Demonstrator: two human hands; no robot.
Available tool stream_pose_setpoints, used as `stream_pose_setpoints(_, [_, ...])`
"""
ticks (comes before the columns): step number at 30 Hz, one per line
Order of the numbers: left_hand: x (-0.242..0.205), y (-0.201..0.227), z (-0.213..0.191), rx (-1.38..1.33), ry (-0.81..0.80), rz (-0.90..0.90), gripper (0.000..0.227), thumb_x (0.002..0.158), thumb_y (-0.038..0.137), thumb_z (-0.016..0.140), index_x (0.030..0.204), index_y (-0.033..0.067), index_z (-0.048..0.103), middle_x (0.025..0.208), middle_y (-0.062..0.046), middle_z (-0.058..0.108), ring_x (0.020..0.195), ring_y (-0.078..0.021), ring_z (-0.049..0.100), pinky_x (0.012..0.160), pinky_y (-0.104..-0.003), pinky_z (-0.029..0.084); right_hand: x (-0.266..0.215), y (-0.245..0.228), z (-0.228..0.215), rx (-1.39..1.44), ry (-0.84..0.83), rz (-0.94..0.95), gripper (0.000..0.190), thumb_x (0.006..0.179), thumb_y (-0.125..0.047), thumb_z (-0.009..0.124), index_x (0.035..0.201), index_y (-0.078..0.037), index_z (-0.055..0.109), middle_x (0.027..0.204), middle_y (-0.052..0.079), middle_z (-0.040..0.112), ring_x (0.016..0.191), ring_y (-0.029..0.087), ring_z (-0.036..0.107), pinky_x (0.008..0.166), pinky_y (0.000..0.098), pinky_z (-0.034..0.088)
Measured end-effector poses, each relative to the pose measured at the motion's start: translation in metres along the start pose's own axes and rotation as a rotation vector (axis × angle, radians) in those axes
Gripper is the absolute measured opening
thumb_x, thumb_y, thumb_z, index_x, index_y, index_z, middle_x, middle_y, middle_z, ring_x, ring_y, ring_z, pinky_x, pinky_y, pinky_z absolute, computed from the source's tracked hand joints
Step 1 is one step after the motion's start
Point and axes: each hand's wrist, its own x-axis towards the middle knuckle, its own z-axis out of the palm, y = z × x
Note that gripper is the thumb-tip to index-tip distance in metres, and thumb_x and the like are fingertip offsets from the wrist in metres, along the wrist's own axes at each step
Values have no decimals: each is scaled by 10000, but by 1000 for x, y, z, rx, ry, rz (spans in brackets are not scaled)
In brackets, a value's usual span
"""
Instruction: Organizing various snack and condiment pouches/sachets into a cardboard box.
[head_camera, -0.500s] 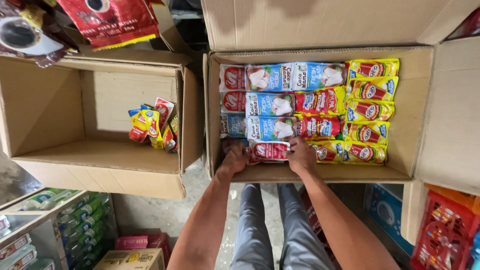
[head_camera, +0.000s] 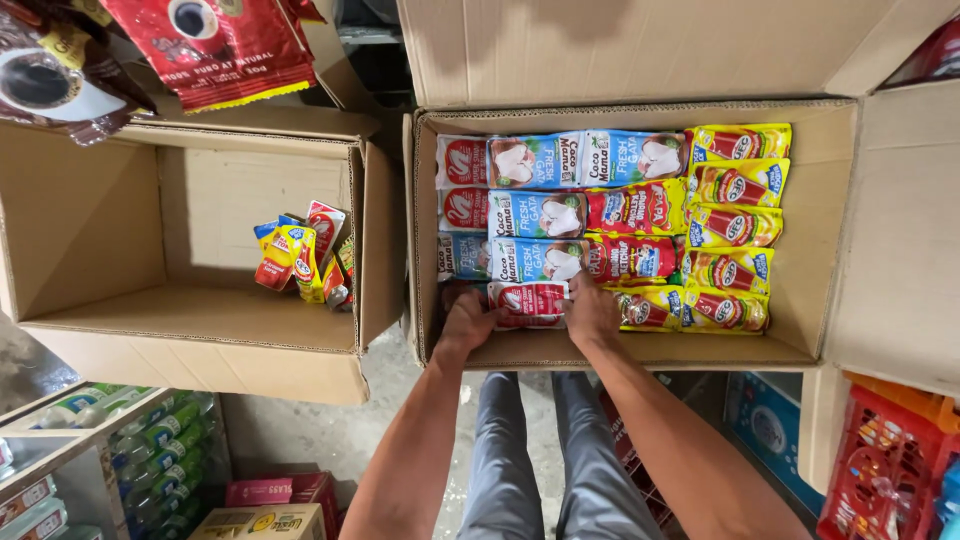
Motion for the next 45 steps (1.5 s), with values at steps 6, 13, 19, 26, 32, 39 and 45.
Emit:
stream_pose_setpoints(6, [18, -11, 14, 107, 74, -45, 332, 769, 313, 837, 935, 69, 684, 940, -196, 724, 910, -388, 712, 781, -481, 567, -4, -6, -8, -13, -34, -5, 360, 836, -236, 863, 1074, -90, 637, 932, 115, 773, 875, 318, 736, 756, 467, 559])
stream_pose_setpoints(13, [16, -2, 12, 139, 144, 84, 280, 837, 285, 795, 989, 96, 657, 960, -195, 715, 925, -423, 683, 792, -507, 542, 32, 84, 30, 451, 205, -168, 293, 749, -167, 886, 960, -51, 719, 924, 92, 773, 846, 232, 744, 779, 367, 574])
stream_pose_setpoints(19, [28, -45, 50, 240, 363, 263, 257, 847, 285, 797, 936, 93, 652, 958, -209, 696, 935, -424, 664, 837, -516, 519, 10, 100, -10, 420, 191, -12, 196, 848, -178, 837, 949, -50, 730, 898, 95, 778, 806, 204, 743, 767, 326, 572])
stream_pose_setpoints(26, [20, -32, 40, 211, 269, 149, 218, 828, 305, 784, 931, 129, 707, 958, -193, 722, 937, -424, 679, 870, -512, 519, 7, 78, -12, 241, -78, -74, 252, 816, -198, 843, 982, -52, 723, 959, 111, 780, 882, 218, 745, 816, 365, 571])
stream_pose_setpoints(32, [19, -15, 28, 24, 352, 49, 298, 815, 281, 758, 1045, 98, 714, 962, -172, 753, 934, -373, 728, 839, -445, 565, 9, 88, -29, 330, -166, 53, 145, 894, -137, 704, 1035, -105, 721, 1013, 85, 776, 920, 215, 754, 847, 377, 582])
stream_pose_setpoints(39, [3, 16, 13, -130, 246, -28, 390, 784, 151, 703, 1167, 76, 724, 962, -172, 785, 898, -308, 777, 835, -396, 598, 17, 128, -11, 96, -151, 41, 184, 927, -94, 601, 1035, -119, 747, 1084, 114, 771, 1026, 316, 728, 923, 426, 569])
stream_pose_setpoints(45, [-26, 74, -9, 71, 508, 176, 323, 821, 111, 706, 1123, 8, 656, 948, -213, 716, 847, -416, 686, 751, -485, 547, 3, 113, -78, -67, -131, 291, 383, 927, -219, 684, 1289, -113, 616, 1229, 211, 676, 1082, 412, 656, 948, 496, 510])
